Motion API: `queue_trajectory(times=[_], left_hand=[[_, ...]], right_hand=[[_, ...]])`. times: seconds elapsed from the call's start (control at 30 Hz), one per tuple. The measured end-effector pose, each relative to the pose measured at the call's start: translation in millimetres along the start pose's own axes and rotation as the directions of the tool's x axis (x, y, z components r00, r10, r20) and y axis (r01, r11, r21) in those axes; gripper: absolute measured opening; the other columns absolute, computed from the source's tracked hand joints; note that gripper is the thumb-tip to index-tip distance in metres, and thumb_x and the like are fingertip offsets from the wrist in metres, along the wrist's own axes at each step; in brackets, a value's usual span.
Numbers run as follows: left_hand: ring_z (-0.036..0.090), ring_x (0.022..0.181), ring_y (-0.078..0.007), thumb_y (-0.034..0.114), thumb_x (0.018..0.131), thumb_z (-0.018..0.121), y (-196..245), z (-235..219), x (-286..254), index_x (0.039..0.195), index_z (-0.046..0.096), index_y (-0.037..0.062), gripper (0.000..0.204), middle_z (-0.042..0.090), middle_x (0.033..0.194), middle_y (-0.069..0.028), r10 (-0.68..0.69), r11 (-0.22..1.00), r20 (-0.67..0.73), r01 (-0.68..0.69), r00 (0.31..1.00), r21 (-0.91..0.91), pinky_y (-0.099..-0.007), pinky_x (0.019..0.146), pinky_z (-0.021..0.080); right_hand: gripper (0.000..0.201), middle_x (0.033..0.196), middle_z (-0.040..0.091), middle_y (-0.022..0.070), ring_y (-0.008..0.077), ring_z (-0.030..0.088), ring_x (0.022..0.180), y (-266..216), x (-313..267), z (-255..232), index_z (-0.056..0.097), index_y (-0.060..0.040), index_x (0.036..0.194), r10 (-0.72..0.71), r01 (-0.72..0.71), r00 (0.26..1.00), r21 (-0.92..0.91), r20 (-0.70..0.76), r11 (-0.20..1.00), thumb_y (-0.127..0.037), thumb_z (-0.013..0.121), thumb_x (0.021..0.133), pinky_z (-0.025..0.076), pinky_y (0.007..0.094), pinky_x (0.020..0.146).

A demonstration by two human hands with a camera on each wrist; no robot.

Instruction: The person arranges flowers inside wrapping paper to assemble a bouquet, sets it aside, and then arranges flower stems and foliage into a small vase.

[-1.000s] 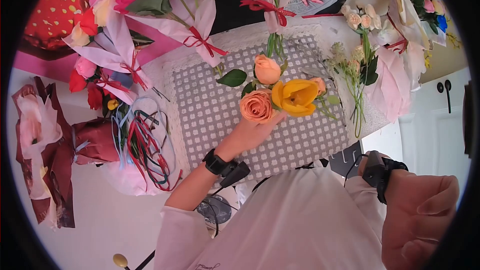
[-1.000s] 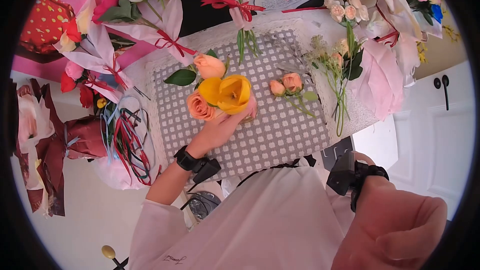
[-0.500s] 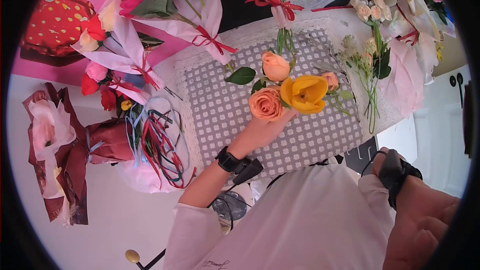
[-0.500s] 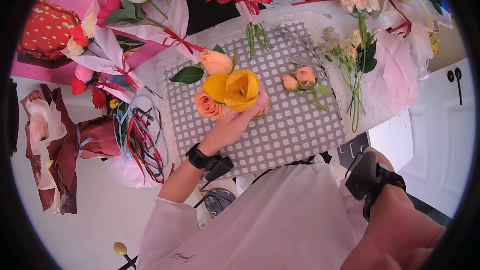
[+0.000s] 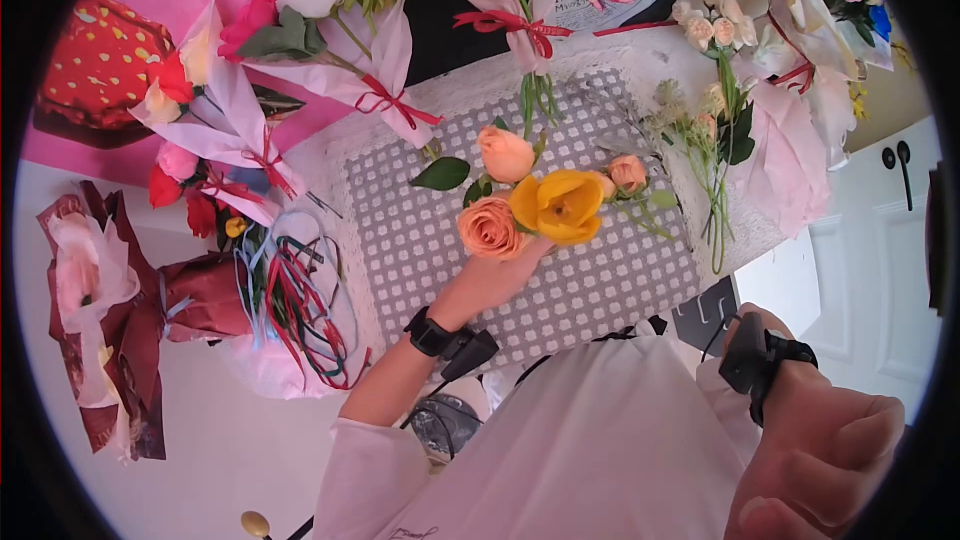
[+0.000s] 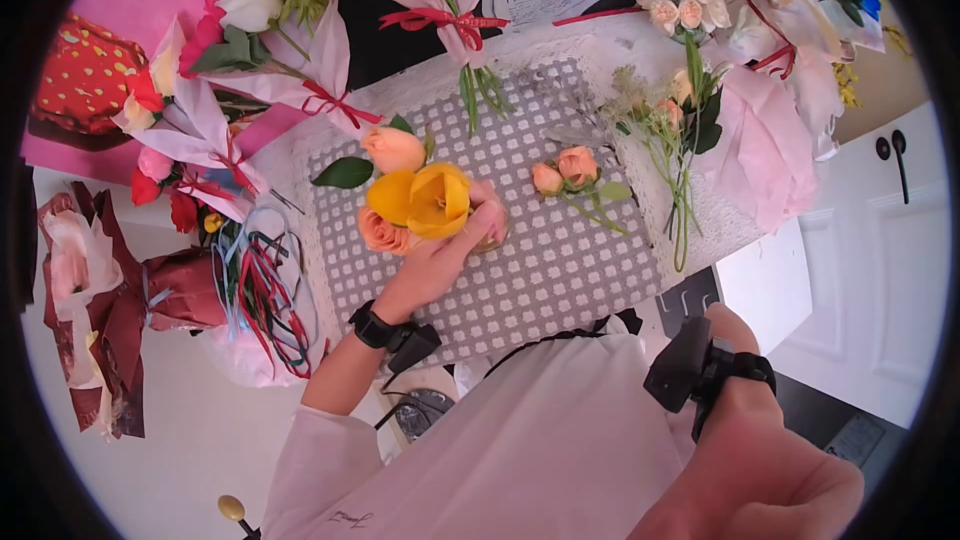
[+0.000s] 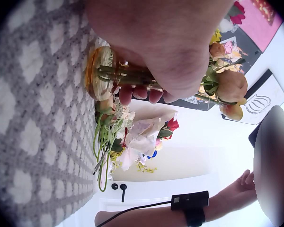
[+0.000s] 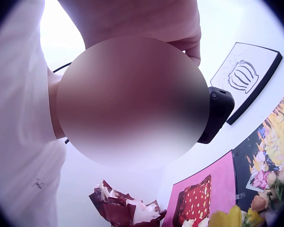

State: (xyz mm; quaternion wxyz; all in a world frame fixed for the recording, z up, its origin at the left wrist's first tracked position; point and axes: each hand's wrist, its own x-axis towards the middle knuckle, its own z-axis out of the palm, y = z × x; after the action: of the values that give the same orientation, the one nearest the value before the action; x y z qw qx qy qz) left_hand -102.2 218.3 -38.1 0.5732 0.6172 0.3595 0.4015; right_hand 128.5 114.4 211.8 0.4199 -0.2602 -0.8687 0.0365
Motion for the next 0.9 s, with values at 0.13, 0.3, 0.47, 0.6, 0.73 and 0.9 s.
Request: queue_trajectory(times=[0.13, 0.3, 0.47, 0.6, 0.73, 0.9], left_hand=[[0.051, 0.081, -0.0109, 0.014, 0.108, 0.047, 6, 0, -1, 0.099, 0.048, 0.0049, 0.013, 0.053, 0.087, -0.0029, 0.026, 1.0, 0.008, -0.026, 1.0, 0.013, -0.026, 0.075, 0.043], [0.05, 0.08, -0.0111, 0.015, 0.108, 0.047, 2, -2, -2, 0.096, 0.047, 0.0053, 0.016, 0.053, 0.087, -0.0029, -0.068, 0.997, 0.026, 0.067, 0.997, 0.036, -0.026, 0.076, 0.043], [0.051, 0.08, -0.0114, 0.013, 0.108, 0.047, 8, 2, 1, 0.094, 0.046, 0.0057, 0.016, 0.052, 0.086, -0.0029, 0.01, 1.0, 0.001, -0.01, 1.0, 0.006, -0.0261, 0.076, 0.043], [0.051, 0.08, -0.0117, 0.012, 0.108, 0.048, -12, 2, -5, 0.092, 0.045, 0.0055, 0.017, 0.051, 0.086, -0.0032, -0.045, 0.996, -0.042, 0.041, 0.998, -0.084, -0.0263, 0.076, 0.044], [0.051, 0.079, -0.012, 0.011, 0.107, 0.049, -26, -2, -7, 0.091, 0.045, 0.0054, 0.017, 0.051, 0.085, -0.0038, -0.007, 0.999, -0.058, 0.005, 0.998, -0.039, -0.0266, 0.076, 0.044], [0.05, 0.08, -0.0127, 0.013, 0.108, 0.047, -25, -3, -9, 0.091, 0.046, 0.0048, 0.018, 0.051, 0.086, -0.0037, -0.023, 1.0, -0.06, 0.023, 0.998, 0.01, -0.0273, 0.077, 0.043]], right_hand=[[0.032, 0.063, 0.059, -0.0025, 0.0126, 0.049, 0.047, 19, -21, 7, 0.055, -0.0096, 0.089, -0.291, 0.314, 0.917, 0.045, -0.271, 0.948, -0.036, 0.048, 0.105, 0.03, 0.0301, 0.055], [0.035, 0.072, 0.066, -0.0077, 0.0047, 0.051, 0.048, 13, -3, 21, 0.05, -0.0142, 0.07, -0.13, 0.093, 0.899, -0.109, -0.418, 0.99, -0.029, 0.053, 0.101, 0.029, 0.0257, 0.051], [0.017, 0.066, 0.044, -0.0019, 0.0114, 0.035, 0.05, 44, -49, 23, 0.055, -0.0148, 0.083, -0.321, 0.33, 0.771, -0.086, -0.549, 0.94, -0.028, 0.046, 0.089, 0.027, 0.0339, 0.059], [0.015, 0.087, 0.065, 0.0178, 0.0246, 0.059, 0.069, 39, -68, 13, 0.061, 0.0019, 0.088, 0.339, -0.398, 0.883, -0.135, -0.323, 0.907, 0.0, 0.072, 0.078, 0.045, 0.0347, 0.062], [0.018, 0.075, 0.064, 0.0076, 0.0184, 0.053, 0.052, 97, -93, 52, 0.06, -0.0028, 0.093, 0.718, -0.765, 0.623, -0.434, -0.312, 0.475, -0.012, 0.074, 0.089, 0.042, 0.0322, 0.051], [0.025, 0.064, 0.061, 0.0081, 0.0197, 0.058, 0.052, 120, -153, 77, 0.061, -0.0013, 0.086, 0.882, -0.823, 0.458, -0.43, -0.114, 0.372, -0.019, 0.078, 0.086, 0.043, 0.0339, 0.051]])
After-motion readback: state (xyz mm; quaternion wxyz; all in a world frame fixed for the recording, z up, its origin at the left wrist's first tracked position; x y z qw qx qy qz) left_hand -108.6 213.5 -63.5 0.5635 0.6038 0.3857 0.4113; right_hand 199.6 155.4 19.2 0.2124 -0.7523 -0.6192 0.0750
